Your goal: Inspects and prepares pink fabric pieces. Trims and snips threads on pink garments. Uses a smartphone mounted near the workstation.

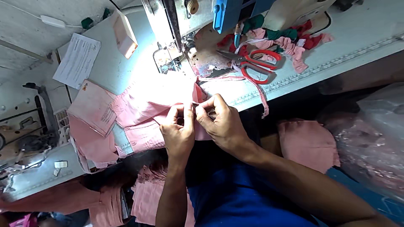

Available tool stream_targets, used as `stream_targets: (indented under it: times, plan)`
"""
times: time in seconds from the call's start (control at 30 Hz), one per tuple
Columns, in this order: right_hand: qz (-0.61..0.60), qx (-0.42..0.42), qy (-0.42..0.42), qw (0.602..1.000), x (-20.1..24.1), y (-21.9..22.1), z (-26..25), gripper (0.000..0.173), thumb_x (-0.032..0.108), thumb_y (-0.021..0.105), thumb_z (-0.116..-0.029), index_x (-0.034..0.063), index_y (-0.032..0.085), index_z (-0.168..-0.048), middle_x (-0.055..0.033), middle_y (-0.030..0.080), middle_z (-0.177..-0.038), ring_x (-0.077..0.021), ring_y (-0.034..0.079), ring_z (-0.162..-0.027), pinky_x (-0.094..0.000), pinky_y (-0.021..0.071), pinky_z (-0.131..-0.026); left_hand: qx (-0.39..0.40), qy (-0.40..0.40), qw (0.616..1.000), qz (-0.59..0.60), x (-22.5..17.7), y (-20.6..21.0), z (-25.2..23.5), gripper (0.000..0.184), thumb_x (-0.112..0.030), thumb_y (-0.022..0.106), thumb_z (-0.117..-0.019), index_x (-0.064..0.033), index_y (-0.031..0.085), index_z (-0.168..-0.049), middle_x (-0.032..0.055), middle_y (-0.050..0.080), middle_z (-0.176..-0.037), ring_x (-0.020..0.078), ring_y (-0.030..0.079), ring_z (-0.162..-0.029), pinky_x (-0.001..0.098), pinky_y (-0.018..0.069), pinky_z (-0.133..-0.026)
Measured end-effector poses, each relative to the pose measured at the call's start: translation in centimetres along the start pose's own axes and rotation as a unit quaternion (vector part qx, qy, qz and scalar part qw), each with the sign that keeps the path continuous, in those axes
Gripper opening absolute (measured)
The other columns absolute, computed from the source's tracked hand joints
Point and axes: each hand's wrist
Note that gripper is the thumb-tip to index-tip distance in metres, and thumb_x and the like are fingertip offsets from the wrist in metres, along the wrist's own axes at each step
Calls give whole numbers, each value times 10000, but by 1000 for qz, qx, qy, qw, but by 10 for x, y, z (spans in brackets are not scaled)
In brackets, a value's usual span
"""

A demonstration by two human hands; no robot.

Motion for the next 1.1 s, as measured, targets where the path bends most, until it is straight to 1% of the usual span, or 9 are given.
stream_targets:
  times: [0.13,0.2,0.3,0.47,0.57,0.63,0.7,0.8,1.1]
  plan:
    - [-148,49,57,986,-4,-3,-6,84,177,615,-1021,99,588,-1007,17,642,-788,-25,583,-590,-179,491,-510,-5,8,1000,16,1,0,0,143,-172,610,-1037,-85,704,-973,-32,677,-755,52,635,-604,226,548,-523]
    - [-329,105,170,923,-3,-5,-10,131,177,538,-1072,78,552,-986,-17,587,-727,-35,422,-455,-158,359,-412,-7,16,1000,25,2,0,0,140,-157,610,-1038,-74,699,-970,-22,679,-757,59,636,-599,227,550,-514]
    - [-420,135,235,866,-1,-8,-12,178,212,497,-1093,80,550,-986,-26,572,-733,-23,365,-433,-148,323,-401,-1,22,999,24,3,0,-2,142,-155,607,-1039,-72,698,-970,-21,685,-769,58,648,-621,228,561,-533]
    - [-250,85,152,952,-3,-6,-10,133,206,601,-1042,88,585,-982,-17,584,-704,-65,444,-456,-193,383,-419,-6,13,1000,10,2,1,-2,149,-174,614,-1036,-85,706,-961,-33,680,-755,49,645,-616,225,558,-536]
    - [-224,63,130,964,-4,-3,-10,116,190,630,-1021,92,588,-974,-16,597,-713,-74,498,-480,-203,427,-432,-4,6,1000,10,1,1,-3,150,-179,616,-1036,-87,708,-960,-34,679,-756,46,643,-622,220,553,-539]
    - [-310,96,171,930,-3,-4,-12,114,160,591,-1043,81,556,-969,-19,569,-697,-49,431,-450,-171,376,-412,-2,7,1000,15,2,0,-3,148,-172,617,-1035,-83,703,-953,-32,677,-752,47,640,-614,219,551,-533]
    - [-422,144,235,864,-3,-8,-14,161,192,520,-1082,86,544,-963,-17,546,-697,-21,357,-427,-144,319,-390,6,8,999,31,4,-2,-4,147,-165,615,-1038,-77,701,-959,-20,671,-757,59,636,-616,225,547,-530]
    - [-490,175,277,808,-4,-11,-15,219,245,492,-1093,90,584,-967,-9,539,-720,-4,337,-425,-130,317,-384,10,14,999,44,4,-2,-5,145,-150,613,-1037,-69,698,-953,-12,672,-756,66,642,-623,227,554,-538]
    - [-329,94,187,921,-2,-5,-12,105,148,615,-1030,66,575,-977,-31,566,-679,-46,419,-444,-164,351,-404,9,7,999,41,4,-1,-5,145,-159,621,-1034,-71,707,-960,-15,692,-777,67,661,-648,237,571,-564]
Point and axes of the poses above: each hand's wrist, its own z-axis away from the middle knuckle, its own y-axis out of the palm, x = y × z
